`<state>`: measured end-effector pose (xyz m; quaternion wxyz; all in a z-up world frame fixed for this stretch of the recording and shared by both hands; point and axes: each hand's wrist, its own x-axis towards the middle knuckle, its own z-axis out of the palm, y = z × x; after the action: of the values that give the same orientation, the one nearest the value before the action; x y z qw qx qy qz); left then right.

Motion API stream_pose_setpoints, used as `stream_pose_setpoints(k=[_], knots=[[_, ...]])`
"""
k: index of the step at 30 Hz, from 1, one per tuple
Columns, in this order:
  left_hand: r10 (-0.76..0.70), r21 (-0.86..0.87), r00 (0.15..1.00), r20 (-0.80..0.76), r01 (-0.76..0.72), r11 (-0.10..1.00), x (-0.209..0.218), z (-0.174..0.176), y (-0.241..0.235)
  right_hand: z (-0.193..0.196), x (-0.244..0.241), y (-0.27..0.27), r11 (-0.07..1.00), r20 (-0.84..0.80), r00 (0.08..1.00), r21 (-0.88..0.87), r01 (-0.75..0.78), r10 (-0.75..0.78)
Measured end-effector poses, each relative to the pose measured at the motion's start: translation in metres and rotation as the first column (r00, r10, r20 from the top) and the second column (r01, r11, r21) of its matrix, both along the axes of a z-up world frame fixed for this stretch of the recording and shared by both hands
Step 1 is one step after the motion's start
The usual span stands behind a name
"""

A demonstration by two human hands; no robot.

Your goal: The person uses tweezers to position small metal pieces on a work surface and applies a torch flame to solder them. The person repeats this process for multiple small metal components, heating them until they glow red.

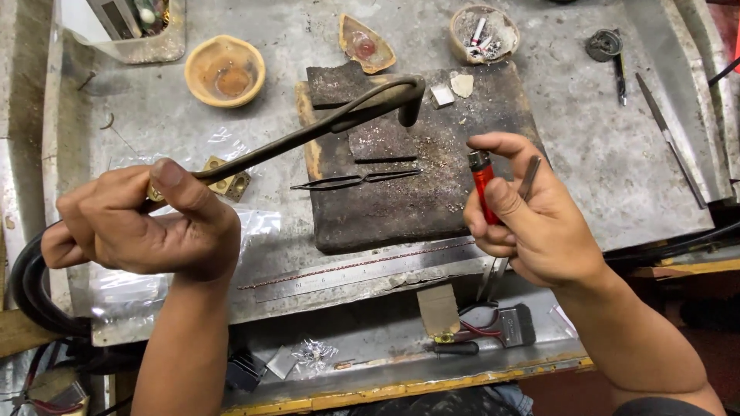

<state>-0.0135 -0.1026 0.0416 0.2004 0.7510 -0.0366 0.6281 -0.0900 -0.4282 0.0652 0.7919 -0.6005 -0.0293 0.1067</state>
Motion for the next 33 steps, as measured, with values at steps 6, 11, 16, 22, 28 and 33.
stream_pose_setpoints(k=[6, 11, 16, 22, 28, 33], knots=[[0.021, 0.016, 1.0, -0.006, -0.021, 1.0, 0.0, 0.001, -0.002, -0.005, 0.003, 0.004, 0.988, -0.043, 0.999, 0.157, -0.006, 0.013], [0.023, 0.023, 0.999, 0.024, -0.023, 0.999, 0.002, 0.0, -0.002, -0.005, 0.019, 0.014, 0.997, -0.185, 0.983, 0.076, -0.002, 0.016], [0.021, 0.018, 0.999, 0.032, -0.022, 1.0, 0.003, -0.001, -0.003, 0.012, 0.03, 0.014, 0.988, -0.143, 0.982, 0.115, -0.105, 0.121], [0.036, 0.013, 0.997, 0.067, -0.036, 0.999, 0.01, -0.005, 0.005, 0.033, 0.036, -0.064, 0.412, 0.193, 0.98, -0.898, 0.155, 0.052], [-0.004, -0.018, 1.0, 0.025, 0.005, 1.0, 0.007, -0.004, 0.003, 0.008, 0.064, -0.142, -0.264, 0.097, 0.99, -0.962, 0.068, -0.1], [-0.068, 0.027, 0.997, 0.027, 0.068, 0.997, 0.008, -0.009, -0.001, -0.025, 0.088, -0.184, 0.797, 0.424, 0.895, -0.49, 0.354, -0.137]])
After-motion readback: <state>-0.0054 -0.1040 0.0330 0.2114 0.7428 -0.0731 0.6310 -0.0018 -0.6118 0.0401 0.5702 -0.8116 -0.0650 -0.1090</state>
